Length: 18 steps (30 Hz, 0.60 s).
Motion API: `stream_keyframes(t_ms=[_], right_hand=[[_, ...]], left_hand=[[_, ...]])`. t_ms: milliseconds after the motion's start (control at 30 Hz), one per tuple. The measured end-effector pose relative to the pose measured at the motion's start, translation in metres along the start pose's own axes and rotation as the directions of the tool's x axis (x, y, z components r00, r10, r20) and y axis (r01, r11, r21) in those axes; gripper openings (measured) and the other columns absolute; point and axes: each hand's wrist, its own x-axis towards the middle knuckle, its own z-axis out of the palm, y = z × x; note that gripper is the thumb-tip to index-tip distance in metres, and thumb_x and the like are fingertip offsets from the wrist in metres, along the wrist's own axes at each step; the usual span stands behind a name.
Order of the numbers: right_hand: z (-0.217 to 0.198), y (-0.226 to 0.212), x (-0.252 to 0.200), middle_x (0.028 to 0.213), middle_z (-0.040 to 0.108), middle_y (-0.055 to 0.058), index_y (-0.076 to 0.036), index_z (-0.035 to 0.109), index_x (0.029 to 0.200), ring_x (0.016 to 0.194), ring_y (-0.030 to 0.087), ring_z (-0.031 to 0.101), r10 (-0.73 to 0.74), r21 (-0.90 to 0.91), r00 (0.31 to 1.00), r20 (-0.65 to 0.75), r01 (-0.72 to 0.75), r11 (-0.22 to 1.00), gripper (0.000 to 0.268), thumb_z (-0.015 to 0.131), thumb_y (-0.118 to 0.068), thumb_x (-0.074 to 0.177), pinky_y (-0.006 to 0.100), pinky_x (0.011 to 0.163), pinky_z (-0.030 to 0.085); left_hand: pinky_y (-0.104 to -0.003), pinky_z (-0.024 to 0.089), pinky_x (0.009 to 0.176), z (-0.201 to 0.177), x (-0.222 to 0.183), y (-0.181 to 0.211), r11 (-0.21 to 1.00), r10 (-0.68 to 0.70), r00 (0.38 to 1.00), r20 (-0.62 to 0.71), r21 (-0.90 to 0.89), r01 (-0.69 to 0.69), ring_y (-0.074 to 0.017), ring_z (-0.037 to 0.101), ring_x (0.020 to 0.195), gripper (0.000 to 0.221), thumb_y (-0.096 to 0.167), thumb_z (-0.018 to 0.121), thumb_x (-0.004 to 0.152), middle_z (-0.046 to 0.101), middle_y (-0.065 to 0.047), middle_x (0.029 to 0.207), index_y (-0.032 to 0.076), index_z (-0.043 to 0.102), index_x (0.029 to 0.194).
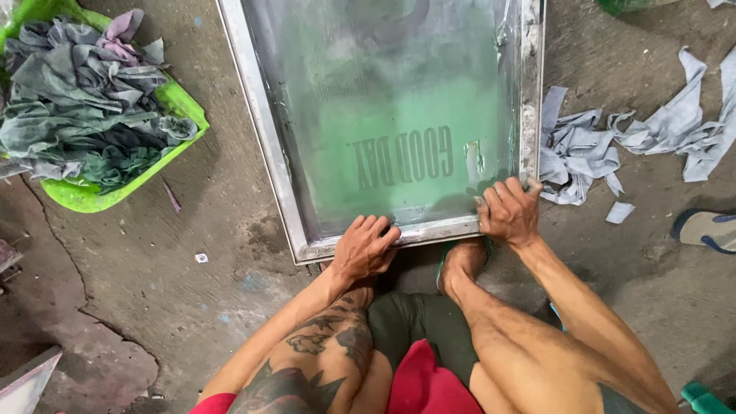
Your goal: Cleaning ink and removing tape from the edges of a screen printing frame.
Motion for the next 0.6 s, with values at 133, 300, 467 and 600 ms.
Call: stream_keyframes(t_ms=[133, 300, 467, 600], right_hand=[[-0.003, -0.002, 0.003, 0.065, 0.038, 0.005, -0.013, 0.045, 0.065, 0.065, 0.026, 0.048, -0.023, -0.019, 0.999, -0.026, 0.022, 1.0, 0.03, 0.053, -0.021, 0.092, 0.047, 0.087, 0.036], [-0.002, -0.002, 0.003, 0.068, 0.047, 0.005, -0.012, 0.05, 0.063, 0.076, 0.026, 0.059, -0.075, 0.016, 0.995, -0.062, 0.076, 0.997, 0.034, 0.055, -0.022, 0.094, 0.048, 0.09, 0.036], [0.013, 0.008, -0.014, 0.066, 0.046, 0.005, -0.014, 0.046, 0.063, 0.067, 0.025, 0.058, -0.07, 0.062, 0.995, -0.077, 0.075, 0.995, 0.043, 0.045, -0.033, 0.102, 0.043, 0.086, 0.04], [0.002, 0.0, 0.002, 0.065, 0.042, 0.004, -0.014, 0.046, 0.066, 0.063, 0.024, 0.053, -0.076, 0.042, 0.997, -0.005, 0.076, 0.996, 0.036, 0.049, -0.029, 0.098, 0.041, 0.084, 0.039]], left_hand=[[-0.037, 0.042, 0.067, -0.001, 0.005, 0.0, 1.0, -0.004, 1.0, 0.019, -0.018, 0.005, -0.0276, 0.049, 0.067, 0.034, 0.026, 0.079, 0.065, 0.044, -0.007, 0.08, 0.014, 0.057, 0.087], [-0.038, 0.041, 0.066, -0.004, 0.006, -0.002, 1.0, 0.005, 1.0, 0.031, -0.022, -0.004, -0.0275, 0.049, 0.067, 0.033, 0.027, 0.078, 0.063, 0.044, -0.006, 0.08, 0.015, 0.057, 0.085], [-0.044, 0.039, 0.09, -0.014, 0.014, 0.003, 0.993, -0.063, 0.975, 0.211, 0.109, 0.041, -0.0289, 0.057, 0.098, 0.056, 0.043, 0.081, 0.064, 0.057, -0.01, 0.11, 0.017, 0.058, 0.108], [-0.048, 0.026, 0.103, -0.03, 0.037, 0.012, 0.988, -0.135, 0.94, 0.314, 0.109, 0.106, -0.03, 0.045, 0.133, 0.079, 0.058, 0.068, 0.081, 0.049, -0.015, 0.147, 0.015, 0.049, 0.144]])
